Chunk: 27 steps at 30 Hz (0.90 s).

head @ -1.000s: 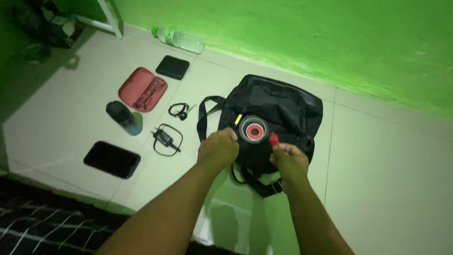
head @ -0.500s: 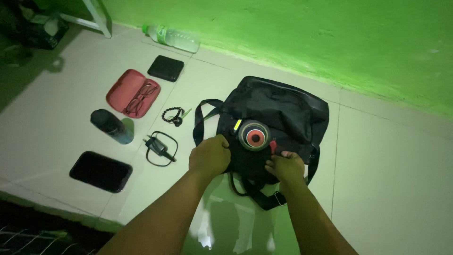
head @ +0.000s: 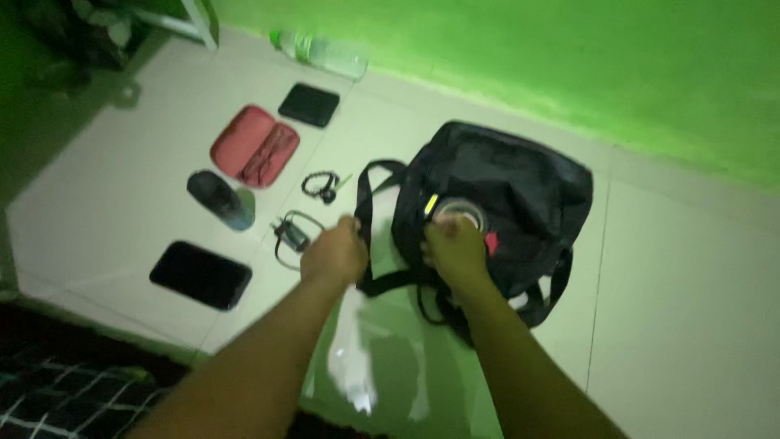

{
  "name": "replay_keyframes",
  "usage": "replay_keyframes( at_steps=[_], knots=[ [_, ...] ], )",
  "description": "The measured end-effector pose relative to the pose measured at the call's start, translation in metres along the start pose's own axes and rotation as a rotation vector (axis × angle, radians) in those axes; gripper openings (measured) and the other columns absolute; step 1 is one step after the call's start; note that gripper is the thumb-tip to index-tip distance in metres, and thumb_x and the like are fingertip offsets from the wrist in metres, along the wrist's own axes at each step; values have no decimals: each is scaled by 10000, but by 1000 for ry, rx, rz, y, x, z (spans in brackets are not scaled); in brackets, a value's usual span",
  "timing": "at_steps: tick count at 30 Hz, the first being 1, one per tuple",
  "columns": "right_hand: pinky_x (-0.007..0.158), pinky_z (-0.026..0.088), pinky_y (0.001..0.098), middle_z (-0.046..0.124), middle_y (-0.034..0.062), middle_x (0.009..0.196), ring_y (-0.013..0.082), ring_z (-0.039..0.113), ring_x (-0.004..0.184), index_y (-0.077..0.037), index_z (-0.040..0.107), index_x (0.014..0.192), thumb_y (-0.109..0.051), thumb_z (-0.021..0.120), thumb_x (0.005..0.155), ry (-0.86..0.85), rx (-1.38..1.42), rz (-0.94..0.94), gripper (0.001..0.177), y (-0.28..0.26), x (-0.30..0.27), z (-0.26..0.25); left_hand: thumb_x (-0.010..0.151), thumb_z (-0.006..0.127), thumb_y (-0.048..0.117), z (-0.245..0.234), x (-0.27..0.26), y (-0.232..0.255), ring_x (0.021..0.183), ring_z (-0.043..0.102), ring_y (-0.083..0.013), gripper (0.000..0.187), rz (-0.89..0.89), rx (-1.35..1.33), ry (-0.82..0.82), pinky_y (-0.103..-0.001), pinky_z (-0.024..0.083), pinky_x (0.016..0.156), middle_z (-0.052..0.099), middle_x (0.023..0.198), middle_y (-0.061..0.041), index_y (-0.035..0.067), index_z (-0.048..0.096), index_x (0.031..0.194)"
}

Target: The person packs a black backpack with several items from the floor, including a flashlight, tape, a small red object, a beaded bracelet, a charger, a pink glasses case, a wallet, and a water bottle. The person opens the bag, places each item inside, and closes the bag.

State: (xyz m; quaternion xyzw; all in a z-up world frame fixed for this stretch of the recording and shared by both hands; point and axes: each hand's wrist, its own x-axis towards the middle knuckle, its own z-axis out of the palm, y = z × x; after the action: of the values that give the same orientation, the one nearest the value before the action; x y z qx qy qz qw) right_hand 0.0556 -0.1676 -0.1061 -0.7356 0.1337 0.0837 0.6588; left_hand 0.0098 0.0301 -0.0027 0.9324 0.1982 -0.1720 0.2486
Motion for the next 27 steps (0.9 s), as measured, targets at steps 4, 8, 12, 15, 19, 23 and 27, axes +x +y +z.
replay_keyframes(
  at_steps=[4,8,12,15,19,23,27],
  knots=[
    [505,540,312,620,19,859,162,643,635,-87,519,1118,-110,693,870,-167,164,-235,303,-15,19,26,937,530,266,-9,14,3,1217,639,-357,378,42,-16,35,-477,501,1015,679,1290,-160,219,628,1299],
    [565,561,277,663,17,837,122,672,684,-48,613,1121,-154,706,914,-103,-18,-157,250,-36,16,43,896,577,255,-14,28,0,1211,631,-345,404,14,-30,10,-460,491,1015,667,1298,-131,228,602,1299],
    [547,533,282,642,34,835,128,647,673,-39,595,1127,-142,735,890,-101,-21,-193,294,-51,20,61,883,578,224,-14,46,-23,1198,625,-356,432,61,-98,130,-466,486,998,658,1298,-149,182,559,1312],
    [537,533,300,686,44,841,132,678,680,-55,610,1116,-132,738,849,-75,-64,-182,306,-48,27,77,883,561,161,-13,58,-47,1160,614,-392,409,123,-151,290,-491,484,951,639,1275,-183,121,535,1289],
    [614,572,360,729,96,866,225,730,719,-72,622,1134,-159,730,882,-54,-377,-332,287,-39,43,106,877,544,88,-15,77,-64,1091,639,-366,394,44,-245,277,-485,493,927,639,1156,-178,110,525,1270],
    [830,564,430,732,172,1061,354,712,982,-80,669,1169,-104,679,869,-72,-575,-570,301,-38,64,143,874,545,78,-16,86,-76,1077,643,-356,365,153,-351,376,-473,503,918,666,1125,-140,117,551,1238],
    [911,505,487,601,205,1322,404,622,1106,-79,642,1261,-50,632,837,-267,-820,-687,425,-35,69,174,897,583,116,-20,95,-89,1071,622,-384,304,284,-224,444,-499,486,891,665,1129,-155,112,582,1201]
  ],
)
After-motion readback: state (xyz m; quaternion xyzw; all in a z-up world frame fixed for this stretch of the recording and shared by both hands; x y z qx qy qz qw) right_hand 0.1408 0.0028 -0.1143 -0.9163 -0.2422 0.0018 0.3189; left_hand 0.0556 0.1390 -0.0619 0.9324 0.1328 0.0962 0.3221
